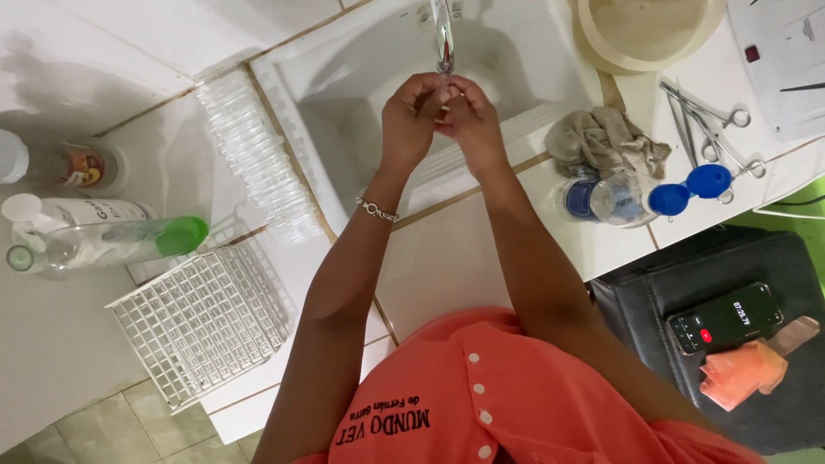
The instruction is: The person repeatedly washes small transparent plastic cups under running water at a sink. They rinse each cup by hand, rotate it to clean the interior and exterior, and place it into a white wire basket on the counter. The process is repeated for multiple cups throughout the clip.
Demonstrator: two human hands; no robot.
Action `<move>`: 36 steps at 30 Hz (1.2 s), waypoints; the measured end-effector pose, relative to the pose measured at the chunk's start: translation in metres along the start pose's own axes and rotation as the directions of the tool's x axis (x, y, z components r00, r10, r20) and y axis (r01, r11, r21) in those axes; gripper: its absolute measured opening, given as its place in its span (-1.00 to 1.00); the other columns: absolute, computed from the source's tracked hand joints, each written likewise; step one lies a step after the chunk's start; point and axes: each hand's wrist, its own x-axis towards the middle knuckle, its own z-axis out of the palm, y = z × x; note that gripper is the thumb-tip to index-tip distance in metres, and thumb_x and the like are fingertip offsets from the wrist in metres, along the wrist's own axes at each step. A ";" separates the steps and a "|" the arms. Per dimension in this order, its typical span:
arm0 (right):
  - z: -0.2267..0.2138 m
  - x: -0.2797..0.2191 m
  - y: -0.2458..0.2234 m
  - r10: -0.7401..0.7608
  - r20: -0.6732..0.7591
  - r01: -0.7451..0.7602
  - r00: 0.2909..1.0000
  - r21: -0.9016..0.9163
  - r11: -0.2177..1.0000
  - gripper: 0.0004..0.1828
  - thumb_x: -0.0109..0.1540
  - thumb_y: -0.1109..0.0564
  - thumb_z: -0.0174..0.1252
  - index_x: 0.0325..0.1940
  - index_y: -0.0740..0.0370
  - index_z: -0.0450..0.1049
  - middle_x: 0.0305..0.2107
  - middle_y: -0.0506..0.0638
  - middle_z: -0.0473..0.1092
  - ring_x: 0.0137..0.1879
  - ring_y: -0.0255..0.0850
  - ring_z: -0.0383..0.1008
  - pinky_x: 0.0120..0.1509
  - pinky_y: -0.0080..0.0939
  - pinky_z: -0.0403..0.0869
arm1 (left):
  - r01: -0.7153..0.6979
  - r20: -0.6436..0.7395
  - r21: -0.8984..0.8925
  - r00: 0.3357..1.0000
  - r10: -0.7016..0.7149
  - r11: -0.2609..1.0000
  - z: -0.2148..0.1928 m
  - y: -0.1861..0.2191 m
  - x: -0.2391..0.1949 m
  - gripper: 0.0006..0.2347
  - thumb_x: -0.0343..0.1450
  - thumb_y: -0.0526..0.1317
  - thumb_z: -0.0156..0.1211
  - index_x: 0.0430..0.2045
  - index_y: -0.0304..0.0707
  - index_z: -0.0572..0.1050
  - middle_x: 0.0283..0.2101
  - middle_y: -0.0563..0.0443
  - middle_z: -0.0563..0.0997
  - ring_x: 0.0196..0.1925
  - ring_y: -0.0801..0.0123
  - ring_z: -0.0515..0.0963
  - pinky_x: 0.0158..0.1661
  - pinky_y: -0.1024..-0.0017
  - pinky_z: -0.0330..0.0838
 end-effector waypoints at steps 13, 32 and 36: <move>-0.007 0.028 0.040 0.158 0.293 -0.290 0.943 0.490 0.822 -0.82 0.31 -0.08 0.19 -0.25 0.02 0.44 -0.54 -0.14 0.34 -0.41 -0.35 0.31 -0.27 -0.37 0.36 | -0.064 -0.080 0.182 0.994 0.079 0.981 -0.005 -0.013 0.006 -0.87 0.41 -0.40 0.07 -0.35 -0.16 0.57 -0.47 0.13 0.59 -0.67 0.49 0.50 -0.59 0.52 0.47; 0.000 -0.003 -0.016 -0.651 0.255 0.678 0.715 -0.476 0.560 -0.87 0.28 0.12 0.25 -0.10 0.13 0.56 -0.14 -0.07 0.57 -0.04 -0.23 0.58 -0.06 -0.27 0.55 | -0.042 -0.247 0.487 0.951 0.184 0.872 -0.066 -0.099 -0.098 -0.79 0.48 -0.15 0.16 -0.13 -0.28 0.51 -0.24 0.00 0.59 -0.26 0.32 0.55 -0.20 0.35 0.50; -0.003 -0.004 -0.013 -0.714 0.232 0.729 0.660 -0.428 0.534 -0.88 0.34 0.18 0.22 -0.04 0.12 0.54 -0.21 -0.09 0.59 -0.09 -0.26 0.65 -0.02 -0.32 0.59 | -0.038 -0.259 0.479 0.949 0.182 0.877 -0.066 -0.097 -0.099 -0.81 0.47 -0.09 0.18 -0.24 -0.20 0.52 -0.35 0.08 0.56 -0.33 0.39 0.49 -0.24 0.37 0.44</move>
